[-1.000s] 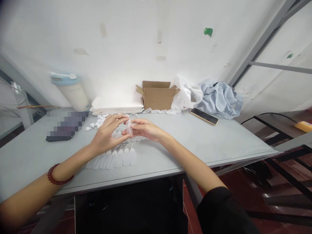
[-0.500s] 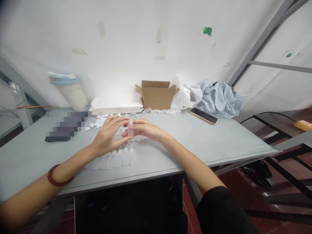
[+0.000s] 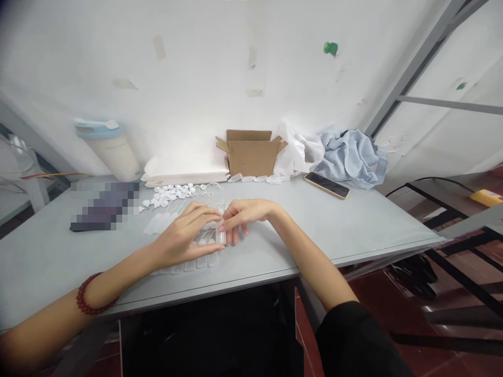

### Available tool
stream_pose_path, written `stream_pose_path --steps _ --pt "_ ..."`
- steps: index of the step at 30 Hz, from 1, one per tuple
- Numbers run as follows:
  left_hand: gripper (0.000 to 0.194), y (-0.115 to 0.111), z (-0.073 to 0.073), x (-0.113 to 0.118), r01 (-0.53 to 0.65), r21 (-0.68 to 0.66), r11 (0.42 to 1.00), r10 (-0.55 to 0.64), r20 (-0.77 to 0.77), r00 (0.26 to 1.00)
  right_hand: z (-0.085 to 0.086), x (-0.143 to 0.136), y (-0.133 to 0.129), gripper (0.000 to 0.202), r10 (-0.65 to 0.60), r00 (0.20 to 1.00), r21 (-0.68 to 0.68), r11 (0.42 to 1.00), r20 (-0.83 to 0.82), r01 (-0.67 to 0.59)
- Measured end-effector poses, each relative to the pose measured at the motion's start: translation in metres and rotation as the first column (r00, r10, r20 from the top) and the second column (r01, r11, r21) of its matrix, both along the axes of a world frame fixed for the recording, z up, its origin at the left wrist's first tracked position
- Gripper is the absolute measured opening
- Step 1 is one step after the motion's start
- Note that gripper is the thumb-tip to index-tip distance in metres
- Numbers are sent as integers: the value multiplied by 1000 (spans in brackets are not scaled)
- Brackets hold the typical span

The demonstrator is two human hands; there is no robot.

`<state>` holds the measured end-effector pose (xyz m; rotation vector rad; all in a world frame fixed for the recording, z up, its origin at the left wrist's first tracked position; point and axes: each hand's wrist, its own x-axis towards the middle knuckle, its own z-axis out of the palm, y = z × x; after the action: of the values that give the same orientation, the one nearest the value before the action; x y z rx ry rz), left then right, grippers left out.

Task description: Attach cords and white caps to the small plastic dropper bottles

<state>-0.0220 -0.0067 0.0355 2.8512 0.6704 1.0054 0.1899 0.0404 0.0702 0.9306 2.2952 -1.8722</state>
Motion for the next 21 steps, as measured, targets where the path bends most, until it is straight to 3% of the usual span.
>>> stream_pose_path --steps 4,11,21 --pt "37 -11 -1 5 60 -86 994 -68 -93 993 -1 4 3 49 170 973 -56 985 155 -163" --pt "37 -16 -3 8 8 -108 994 -37 -277 960 -8 2 4 40 176 956 -105 982 234 -155" --pt "39 -19 1 8 21 -211 977 -87 -309 947 -9 -1 4 37 206 950 -94 978 236 -189"
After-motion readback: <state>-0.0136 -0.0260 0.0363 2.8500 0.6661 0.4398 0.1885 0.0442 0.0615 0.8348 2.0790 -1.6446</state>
